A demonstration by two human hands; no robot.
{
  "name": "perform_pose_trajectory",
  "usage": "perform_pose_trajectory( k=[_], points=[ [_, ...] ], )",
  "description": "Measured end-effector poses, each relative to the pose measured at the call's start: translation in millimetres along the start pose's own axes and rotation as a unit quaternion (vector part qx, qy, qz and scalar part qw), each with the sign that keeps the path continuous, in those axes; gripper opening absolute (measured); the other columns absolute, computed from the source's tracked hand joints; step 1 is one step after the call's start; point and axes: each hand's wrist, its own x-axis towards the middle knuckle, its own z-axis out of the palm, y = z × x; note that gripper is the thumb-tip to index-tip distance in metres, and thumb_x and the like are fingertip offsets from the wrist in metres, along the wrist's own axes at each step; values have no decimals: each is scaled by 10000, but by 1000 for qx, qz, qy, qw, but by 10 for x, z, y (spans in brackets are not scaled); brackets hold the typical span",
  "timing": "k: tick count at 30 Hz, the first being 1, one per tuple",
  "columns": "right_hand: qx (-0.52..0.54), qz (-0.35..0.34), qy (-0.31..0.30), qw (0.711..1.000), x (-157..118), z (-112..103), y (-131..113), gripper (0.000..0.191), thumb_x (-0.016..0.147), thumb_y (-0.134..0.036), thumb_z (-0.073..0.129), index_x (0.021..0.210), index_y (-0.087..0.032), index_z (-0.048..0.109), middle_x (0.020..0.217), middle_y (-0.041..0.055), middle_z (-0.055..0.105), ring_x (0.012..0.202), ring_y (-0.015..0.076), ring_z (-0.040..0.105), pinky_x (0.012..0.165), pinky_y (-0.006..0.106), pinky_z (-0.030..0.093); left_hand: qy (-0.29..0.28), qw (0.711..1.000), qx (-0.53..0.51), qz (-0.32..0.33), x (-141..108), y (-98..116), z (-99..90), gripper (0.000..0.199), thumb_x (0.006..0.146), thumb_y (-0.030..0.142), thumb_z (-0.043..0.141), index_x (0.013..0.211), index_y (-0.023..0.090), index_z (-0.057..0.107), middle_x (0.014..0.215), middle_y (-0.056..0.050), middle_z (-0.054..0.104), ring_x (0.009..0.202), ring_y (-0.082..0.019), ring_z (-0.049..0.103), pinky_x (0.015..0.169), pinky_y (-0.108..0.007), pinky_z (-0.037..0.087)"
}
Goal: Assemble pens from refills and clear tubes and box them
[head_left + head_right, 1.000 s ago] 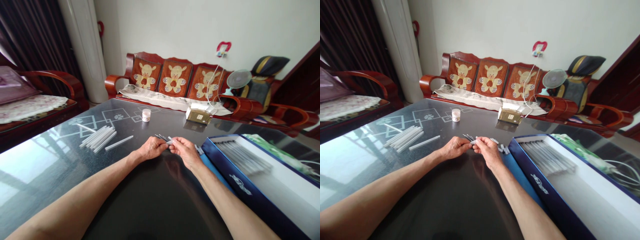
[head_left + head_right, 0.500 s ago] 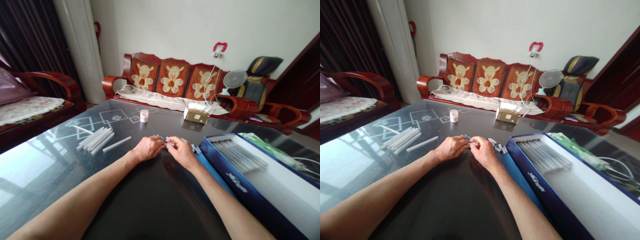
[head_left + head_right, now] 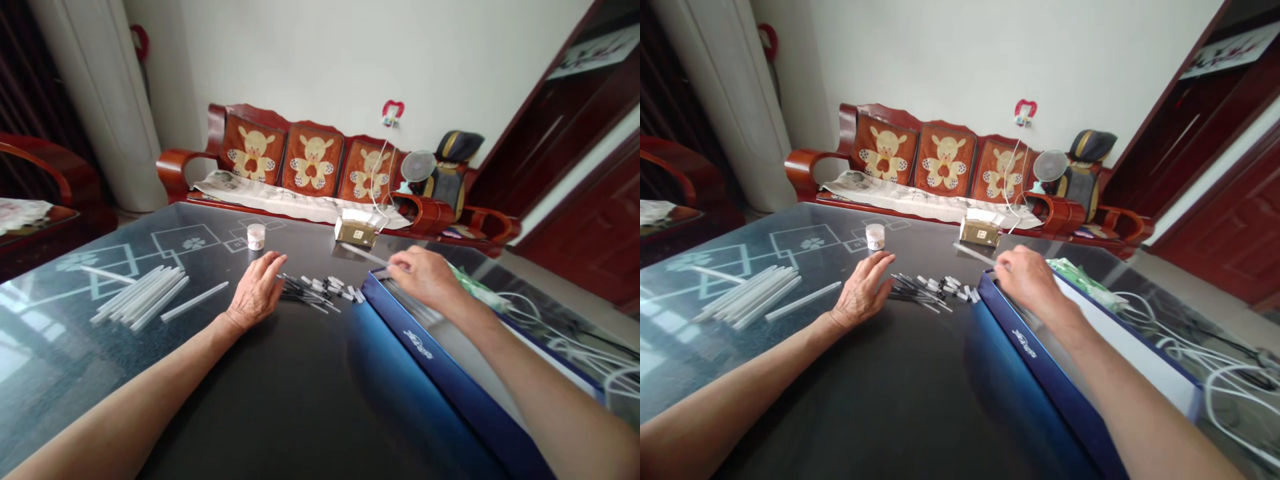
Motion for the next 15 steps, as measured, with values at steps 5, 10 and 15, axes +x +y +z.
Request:
perform_pose_trajectory(
  k=[5,10,15],
  points=[
    [-80,160,-108,978,-277,44,916,151,761,-192,605,683,-194,735,692,96,663,591,167,544,591,314,317,-27,999,-5,-18,-26,-16,26,400,913,187,431,1311,171,471,1272,-149,528,1107,-253,538,979,-419,468],
    [-60,213,-159,962,-432,377,1153,174,676,-128,640,521,-197,676,540,66,597,463,137,443,540,306,292,-44,998,-20,-34,-41,-13,35,370,912,199,418,1269,196,518,1239,-133,555,1103,-246,554,981,-413,472],
    [-25,186,-143,972,-447,579,1235,166,665,-140,663,509,-195,667,518,75,585,430,129,437,532,306,280,-39,998,-10,-47,-51,-32,40,343,918,199,406,1220,160,564,1201,-136,585,1078,-231,570,979,-377,470]
  ],
)
